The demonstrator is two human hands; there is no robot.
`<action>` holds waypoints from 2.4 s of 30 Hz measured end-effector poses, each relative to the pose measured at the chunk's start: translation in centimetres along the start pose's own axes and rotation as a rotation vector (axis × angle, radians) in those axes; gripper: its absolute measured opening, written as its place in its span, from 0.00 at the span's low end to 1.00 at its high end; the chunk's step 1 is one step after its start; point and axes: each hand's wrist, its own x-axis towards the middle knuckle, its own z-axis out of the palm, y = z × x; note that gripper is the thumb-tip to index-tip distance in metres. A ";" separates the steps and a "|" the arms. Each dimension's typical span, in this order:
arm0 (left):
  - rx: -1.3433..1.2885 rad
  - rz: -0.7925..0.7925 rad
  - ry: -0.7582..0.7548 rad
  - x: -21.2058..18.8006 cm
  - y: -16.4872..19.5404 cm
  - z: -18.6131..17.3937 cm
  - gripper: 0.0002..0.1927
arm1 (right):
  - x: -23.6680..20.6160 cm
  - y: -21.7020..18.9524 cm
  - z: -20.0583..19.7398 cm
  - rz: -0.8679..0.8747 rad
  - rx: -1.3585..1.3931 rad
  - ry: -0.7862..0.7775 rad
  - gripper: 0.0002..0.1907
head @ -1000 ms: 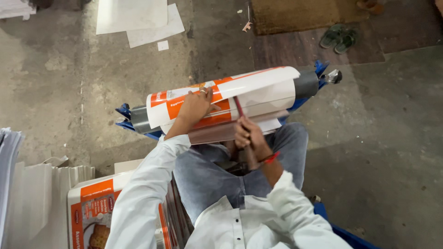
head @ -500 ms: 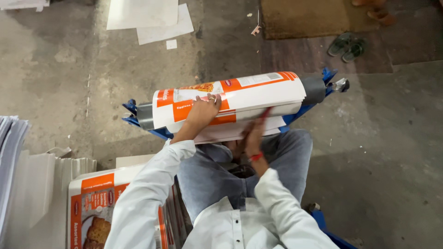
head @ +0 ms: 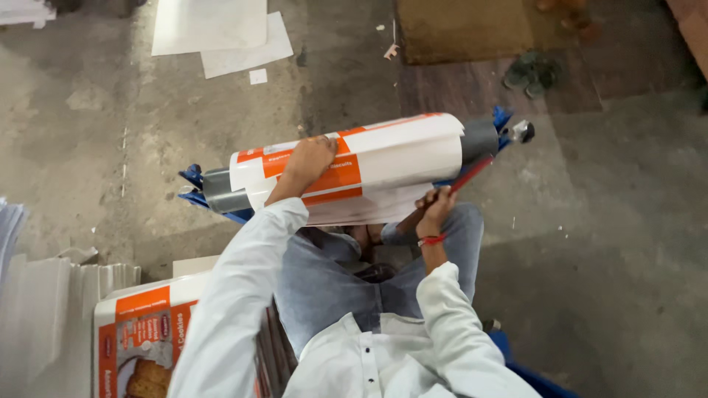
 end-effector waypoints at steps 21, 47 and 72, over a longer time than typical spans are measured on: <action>0.089 -0.031 0.036 0.8 0.3 -0.8 0.11 | -0.8 -0.5 -0.6 0.162 -0.111 -0.178 0.15; 0.044 0.031 -0.008 -0.6 1.8 -1.5 0.12 | -0.3 0.7 0.6 0.154 0.067 -0.033 0.16; 0.224 -0.014 0.013 -2.8 4.1 0.2 0.22 | -6.7 5.8 1.3 0.218 -0.113 -0.317 0.12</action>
